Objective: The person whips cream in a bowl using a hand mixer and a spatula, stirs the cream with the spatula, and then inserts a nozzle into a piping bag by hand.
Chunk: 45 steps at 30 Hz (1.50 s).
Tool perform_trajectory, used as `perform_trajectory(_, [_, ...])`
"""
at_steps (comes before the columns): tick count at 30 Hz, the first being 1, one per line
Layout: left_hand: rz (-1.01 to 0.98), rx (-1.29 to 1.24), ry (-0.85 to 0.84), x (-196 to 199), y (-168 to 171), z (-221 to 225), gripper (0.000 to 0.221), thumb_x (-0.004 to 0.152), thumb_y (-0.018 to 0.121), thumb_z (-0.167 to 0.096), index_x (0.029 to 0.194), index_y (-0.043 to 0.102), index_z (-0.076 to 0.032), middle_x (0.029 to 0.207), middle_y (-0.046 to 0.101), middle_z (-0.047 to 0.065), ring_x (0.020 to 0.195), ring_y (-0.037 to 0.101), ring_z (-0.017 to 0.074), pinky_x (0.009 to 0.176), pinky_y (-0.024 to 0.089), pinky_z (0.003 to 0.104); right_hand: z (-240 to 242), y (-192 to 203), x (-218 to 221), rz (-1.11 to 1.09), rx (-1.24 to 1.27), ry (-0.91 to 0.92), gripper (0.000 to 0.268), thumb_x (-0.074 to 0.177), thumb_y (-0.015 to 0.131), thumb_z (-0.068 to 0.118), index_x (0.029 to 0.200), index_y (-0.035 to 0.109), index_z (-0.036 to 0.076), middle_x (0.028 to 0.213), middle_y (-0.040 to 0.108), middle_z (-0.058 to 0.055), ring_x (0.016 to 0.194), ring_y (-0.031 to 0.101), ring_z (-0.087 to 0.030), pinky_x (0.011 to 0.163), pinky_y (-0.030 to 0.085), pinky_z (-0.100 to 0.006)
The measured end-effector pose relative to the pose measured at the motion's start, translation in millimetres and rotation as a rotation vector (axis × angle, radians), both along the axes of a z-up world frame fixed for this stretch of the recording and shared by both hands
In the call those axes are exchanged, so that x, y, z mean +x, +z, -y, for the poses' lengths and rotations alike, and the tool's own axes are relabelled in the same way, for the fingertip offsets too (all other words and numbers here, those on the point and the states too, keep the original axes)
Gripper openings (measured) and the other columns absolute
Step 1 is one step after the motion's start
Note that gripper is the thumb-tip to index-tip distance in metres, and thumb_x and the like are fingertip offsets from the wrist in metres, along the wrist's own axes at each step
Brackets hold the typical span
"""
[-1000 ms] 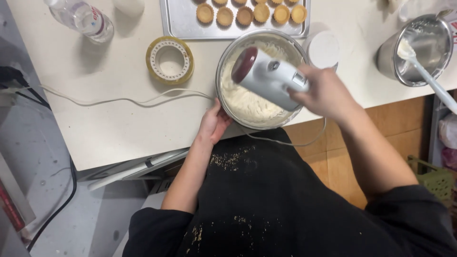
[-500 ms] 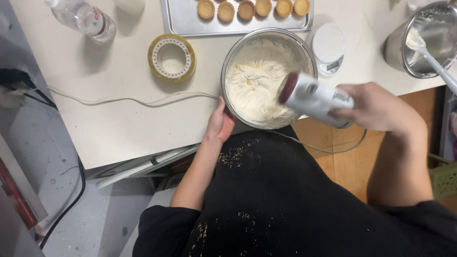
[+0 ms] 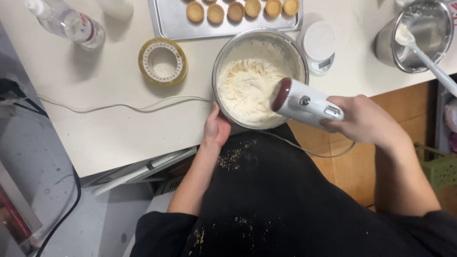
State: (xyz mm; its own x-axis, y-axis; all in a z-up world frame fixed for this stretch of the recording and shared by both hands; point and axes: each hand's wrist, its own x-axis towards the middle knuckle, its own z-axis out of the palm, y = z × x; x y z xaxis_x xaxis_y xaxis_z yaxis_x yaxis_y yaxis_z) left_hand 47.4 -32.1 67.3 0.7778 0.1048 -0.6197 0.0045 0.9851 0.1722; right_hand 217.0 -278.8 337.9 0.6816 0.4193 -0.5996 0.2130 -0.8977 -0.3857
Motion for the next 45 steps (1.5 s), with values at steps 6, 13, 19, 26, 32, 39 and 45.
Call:
perform_trajectory(6, [0.070, 0.020, 0.011, 2, -6, -7, 0.060, 0.106, 0.047, -0.037, 0.153, 0.037, -0.002, 0.157, 0.043, 0.013, 0.144, 0.041, 0.0279, 0.122, 0.031, 0.043, -12, -56, -15, 0.203, 0.370, -0.204, 0.025, 0.090, 0.075, 0.018, 0.110, 0.072, 0.004, 0.086, 0.074, -0.012, 0.081, 0.068, -0.017, 0.076, 0.053, -0.030])
perform_trajectory(13, [0.044, 0.006, 0.026, 4, -8, -5, 0.060, 0.106, 0.047, -0.038, 0.152, 0.039, -0.001, 0.157, 0.044, 0.013, 0.144, 0.042, 0.0277, 0.122, 0.032, 0.044, 5, -22, -21, 0.085, 0.113, -0.013, 0.022, 0.084, 0.076, 0.021, 0.100, 0.074, 0.007, 0.077, 0.075, -0.011, 0.071, 0.072, -0.020, 0.071, 0.055, -0.035])
perform_trajectory(19, [0.074, 0.022, -0.022, 3, -4, -6, 0.062, 0.106, 0.047, -0.041, 0.153, 0.037, -0.001, 0.159, 0.042, 0.014, 0.146, 0.039, 0.0284, 0.123, 0.029, 0.044, 3, -35, -29, 0.211, 0.196, -0.058, 0.025, 0.087, 0.075, 0.018, 0.107, 0.071, 0.004, 0.083, 0.073, -0.014, 0.075, 0.071, -0.022, 0.072, 0.054, -0.034])
perform_trajectory(26, [0.045, 0.003, -0.046, 5, -7, -7, 0.063, 0.105, 0.047, -0.043, 0.152, 0.039, -0.001, 0.158, 0.043, 0.015, 0.145, 0.040, 0.0298, 0.121, 0.029, 0.046, -9, -58, -24, 0.137, 0.301, 0.060, 0.023, 0.086, 0.076, 0.016, 0.106, 0.073, 0.005, 0.082, 0.074, -0.014, 0.072, 0.071, -0.022, 0.070, 0.055, -0.035])
perform_trajectory(32, [0.072, 0.004, -0.038, 4, -10, -7, 0.064, 0.105, 0.048, -0.043, 0.152, 0.039, -0.001, 0.157, 0.044, 0.014, 0.145, 0.041, 0.0293, 0.122, 0.030, 0.046, -12, -61, 3, 0.355, 0.293, -0.054, 0.028, 0.097, 0.073, 0.016, 0.123, 0.071, 0.004, 0.098, 0.075, -0.015, 0.090, 0.073, -0.021, 0.080, 0.056, -0.035])
perform_trajectory(39, [0.023, 0.032, -0.052, 9, -12, 5, 0.066, 0.104, 0.048, -0.045, 0.152, 0.040, 0.000, 0.158, 0.044, 0.014, 0.145, 0.041, 0.0275, 0.120, 0.030, 0.045, 6, -34, 4, -0.024, 0.143, 0.043, 0.033, 0.078, 0.078, 0.017, 0.110, 0.076, 0.008, 0.087, 0.080, -0.009, 0.081, 0.074, -0.019, 0.076, 0.055, -0.035])
perform_trajectory(45, [0.110, 0.034, -0.056, 3, -16, -7, 0.064, 0.107, 0.049, -0.044, 0.151, 0.041, 0.003, 0.158, 0.044, 0.016, 0.143, 0.043, 0.0295, 0.120, 0.032, 0.045, -26, -65, 11, 0.468, 0.328, 0.037, 0.026, 0.105, 0.075, 0.021, 0.122, 0.070, 0.003, 0.100, 0.074, -0.014, 0.095, 0.072, -0.021, 0.086, 0.056, -0.035])
